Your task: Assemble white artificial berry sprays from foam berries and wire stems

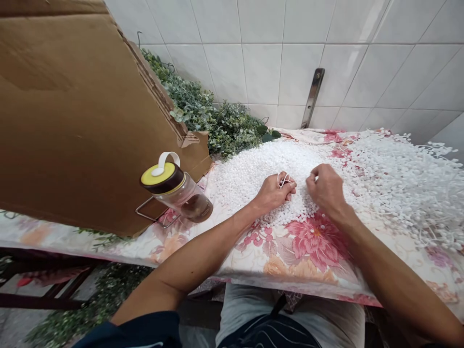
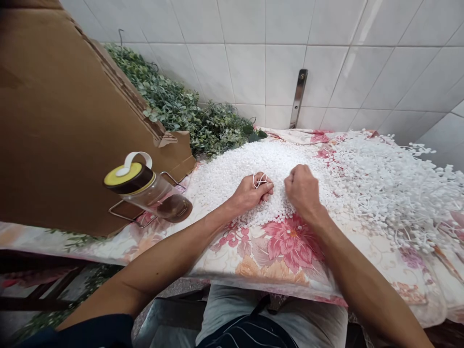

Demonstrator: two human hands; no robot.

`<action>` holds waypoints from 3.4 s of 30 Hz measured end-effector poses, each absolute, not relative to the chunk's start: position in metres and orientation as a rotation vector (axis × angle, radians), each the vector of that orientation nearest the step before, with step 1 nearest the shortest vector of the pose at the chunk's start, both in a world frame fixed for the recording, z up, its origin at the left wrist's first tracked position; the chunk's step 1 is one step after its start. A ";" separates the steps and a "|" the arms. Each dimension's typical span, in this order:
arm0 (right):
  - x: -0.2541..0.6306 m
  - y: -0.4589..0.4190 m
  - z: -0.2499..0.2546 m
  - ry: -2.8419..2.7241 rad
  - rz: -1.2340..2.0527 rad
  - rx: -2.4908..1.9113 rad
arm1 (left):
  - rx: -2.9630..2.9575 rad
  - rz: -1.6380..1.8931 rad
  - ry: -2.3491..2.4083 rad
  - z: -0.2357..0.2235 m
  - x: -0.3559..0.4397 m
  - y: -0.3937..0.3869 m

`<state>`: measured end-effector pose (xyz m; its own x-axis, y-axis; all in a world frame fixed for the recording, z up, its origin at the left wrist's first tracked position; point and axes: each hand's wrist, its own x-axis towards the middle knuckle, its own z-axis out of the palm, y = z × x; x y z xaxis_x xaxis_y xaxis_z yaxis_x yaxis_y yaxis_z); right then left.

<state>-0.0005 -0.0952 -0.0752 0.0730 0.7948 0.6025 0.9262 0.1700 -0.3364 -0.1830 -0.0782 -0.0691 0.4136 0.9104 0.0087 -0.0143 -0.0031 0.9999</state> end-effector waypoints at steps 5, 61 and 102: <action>0.019 -0.092 -0.074 -1.618 -0.273 -1.629 | 1.273 0.955 0.762 -0.070 -0.184 -0.075; -0.015 -0.107 -0.055 -0.886 1.301 -1.148 | 0.673 0.848 0.558 -0.058 -0.195 -0.056; -0.042 -0.127 -0.066 -1.626 1.196 -1.372 | 0.574 0.959 0.585 -0.058 -0.196 -0.055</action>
